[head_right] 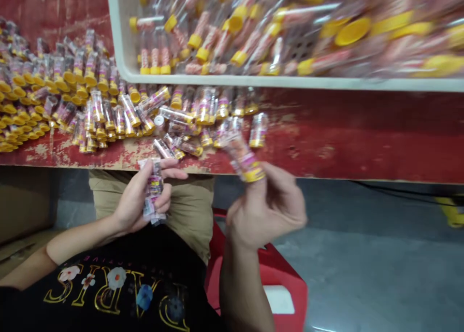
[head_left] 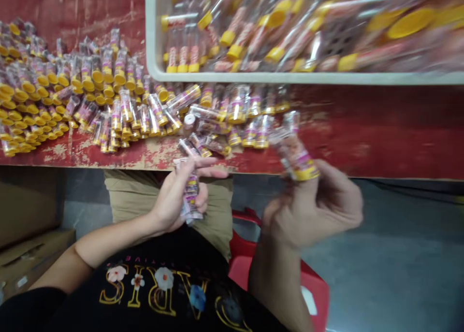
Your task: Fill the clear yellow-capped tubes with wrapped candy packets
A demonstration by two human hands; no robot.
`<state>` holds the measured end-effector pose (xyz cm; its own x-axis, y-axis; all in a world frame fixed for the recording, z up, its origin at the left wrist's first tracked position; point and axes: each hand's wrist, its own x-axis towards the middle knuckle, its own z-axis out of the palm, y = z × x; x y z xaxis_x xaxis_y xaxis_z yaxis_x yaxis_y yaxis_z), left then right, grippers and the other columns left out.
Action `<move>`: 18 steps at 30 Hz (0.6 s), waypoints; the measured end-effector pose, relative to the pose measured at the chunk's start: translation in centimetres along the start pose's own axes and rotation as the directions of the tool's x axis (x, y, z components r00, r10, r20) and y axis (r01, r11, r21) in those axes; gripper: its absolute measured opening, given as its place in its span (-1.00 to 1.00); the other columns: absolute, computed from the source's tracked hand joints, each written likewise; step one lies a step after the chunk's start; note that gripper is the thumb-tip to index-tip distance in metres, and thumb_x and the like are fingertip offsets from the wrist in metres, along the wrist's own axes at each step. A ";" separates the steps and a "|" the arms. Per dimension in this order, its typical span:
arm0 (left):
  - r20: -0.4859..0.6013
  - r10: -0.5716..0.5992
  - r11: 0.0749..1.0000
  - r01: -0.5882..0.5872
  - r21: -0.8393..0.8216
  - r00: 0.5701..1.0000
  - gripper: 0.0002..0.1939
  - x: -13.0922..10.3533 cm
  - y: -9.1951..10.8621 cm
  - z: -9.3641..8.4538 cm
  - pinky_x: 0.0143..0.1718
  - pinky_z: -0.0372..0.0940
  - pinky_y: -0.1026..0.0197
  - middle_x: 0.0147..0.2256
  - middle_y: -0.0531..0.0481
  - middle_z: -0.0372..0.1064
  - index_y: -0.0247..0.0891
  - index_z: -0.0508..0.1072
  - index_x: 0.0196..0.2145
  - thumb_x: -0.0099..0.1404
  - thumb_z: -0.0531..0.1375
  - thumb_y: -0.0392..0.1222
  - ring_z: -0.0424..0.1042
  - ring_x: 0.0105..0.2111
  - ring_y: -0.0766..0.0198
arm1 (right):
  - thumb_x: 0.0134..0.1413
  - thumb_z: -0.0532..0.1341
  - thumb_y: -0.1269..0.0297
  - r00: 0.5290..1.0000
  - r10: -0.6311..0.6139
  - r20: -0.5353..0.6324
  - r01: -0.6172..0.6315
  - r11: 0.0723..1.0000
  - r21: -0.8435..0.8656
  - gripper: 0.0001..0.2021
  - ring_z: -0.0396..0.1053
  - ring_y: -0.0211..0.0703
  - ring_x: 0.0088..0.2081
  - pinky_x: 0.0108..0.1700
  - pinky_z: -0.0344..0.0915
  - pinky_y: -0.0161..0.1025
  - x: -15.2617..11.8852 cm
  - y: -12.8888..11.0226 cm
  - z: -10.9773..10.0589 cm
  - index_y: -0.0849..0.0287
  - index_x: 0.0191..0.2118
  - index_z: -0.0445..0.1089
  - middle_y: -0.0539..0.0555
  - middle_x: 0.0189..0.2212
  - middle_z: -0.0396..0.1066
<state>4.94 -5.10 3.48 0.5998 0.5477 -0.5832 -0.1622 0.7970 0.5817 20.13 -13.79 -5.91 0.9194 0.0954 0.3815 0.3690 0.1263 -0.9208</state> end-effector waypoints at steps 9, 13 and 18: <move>-0.112 -0.011 1.000 0.013 0.021 0.994 -0.68 0.6 0.7 -0.9 -0.53 0.40 0.38 -0.10 -0.18 0.59 -0.31 0.58 -0.08 0.44 0.30 0.03 0.56 -0.32 0.30 | 0.08 0.43 0.31 0.957 -0.097 0.275 0.191 0.921 -0.340 -0.78 0.58 0.04 -0.18 -0.11 0.48 -0.02 8.6 6.6 -3.1 0.11 -0.12 0.69 0.20 -0.20 0.66; -0.105 -0.022 1.000 0.022 0.000 0.994 -0.64 0.7 0.8 -0.8 -0.56 0.36 0.41 -0.02 -0.22 0.57 -0.30 0.62 -0.01 0.43 0.32 0.03 0.56 -0.30 0.29 | 0.21 0.29 0.42 0.875 -0.192 0.444 0.383 0.836 -0.393 -0.73 0.54 -0.08 -0.06 0.10 0.34 0.02 13.6 4.4 1.5 0.20 -0.02 0.66 0.14 -0.14 0.65; -0.043 -0.035 0.995 0.031 -0.096 0.998 -0.65 0.3 1.2 -1.0 -0.63 0.22 0.44 -0.05 -0.24 0.57 -0.32 0.63 0.02 0.49 0.24 -0.01 0.47 -0.43 0.40 | -0.04 0.28 0.74 0.559 0.130 0.819 0.410 0.815 -0.410 -0.75 0.35 -0.41 -0.20 0.01 0.16 -0.14 21.9 5.0 8.1 0.30 -0.41 0.63 -0.03 -0.26 0.65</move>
<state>4.10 -3.78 3.43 0.5708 0.5298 -0.6272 -0.2182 0.8343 0.5062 41.03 -3.06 -1.49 0.4510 0.8781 0.1600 0.7337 -0.2626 -0.6267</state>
